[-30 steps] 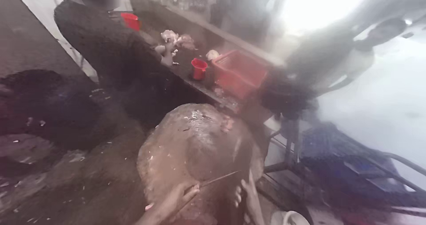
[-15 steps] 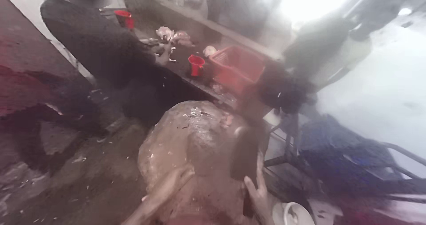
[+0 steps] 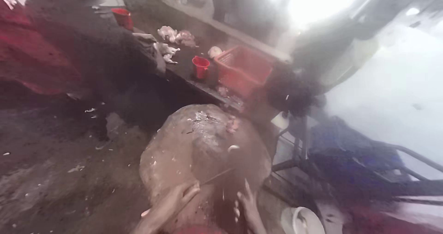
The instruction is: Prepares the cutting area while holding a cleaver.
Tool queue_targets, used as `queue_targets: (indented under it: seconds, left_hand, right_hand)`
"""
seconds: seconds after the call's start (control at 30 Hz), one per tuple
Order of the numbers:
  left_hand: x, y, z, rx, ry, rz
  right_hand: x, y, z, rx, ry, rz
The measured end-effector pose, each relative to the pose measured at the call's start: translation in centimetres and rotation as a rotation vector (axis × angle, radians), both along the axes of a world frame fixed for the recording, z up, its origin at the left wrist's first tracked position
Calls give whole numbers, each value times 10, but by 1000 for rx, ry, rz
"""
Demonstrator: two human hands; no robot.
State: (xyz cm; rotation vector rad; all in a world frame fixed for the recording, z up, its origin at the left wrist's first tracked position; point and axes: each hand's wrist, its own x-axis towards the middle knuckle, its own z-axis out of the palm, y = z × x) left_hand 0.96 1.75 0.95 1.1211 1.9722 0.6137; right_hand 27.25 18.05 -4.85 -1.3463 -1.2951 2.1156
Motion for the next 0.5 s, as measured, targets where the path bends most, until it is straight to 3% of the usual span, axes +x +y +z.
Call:
queue_targets:
  seconds: [0.07, 0.13, 0.27, 0.37, 0.5]
  left_hand:
    - [15, 1, -19, -4, -21, -49]
    - [19, 6, -33, 77, -33, -8]
    - [-15, 28, -21, 32, 70, 203]
    - [-42, 30, -26, -95, 159, 172]
    - [-18, 13, -43, 18, 7, -17]
  right_hand:
    - [-8, 18, 11, -161, 255, -155]
    - [-11, 25, 18, -169, 372, -105]
    - [1, 4, 35, -47, 139, 367]
    - [4, -1, 42, 215, 99, 507]
    - [-17, 25, 43, 419, 47, 84]
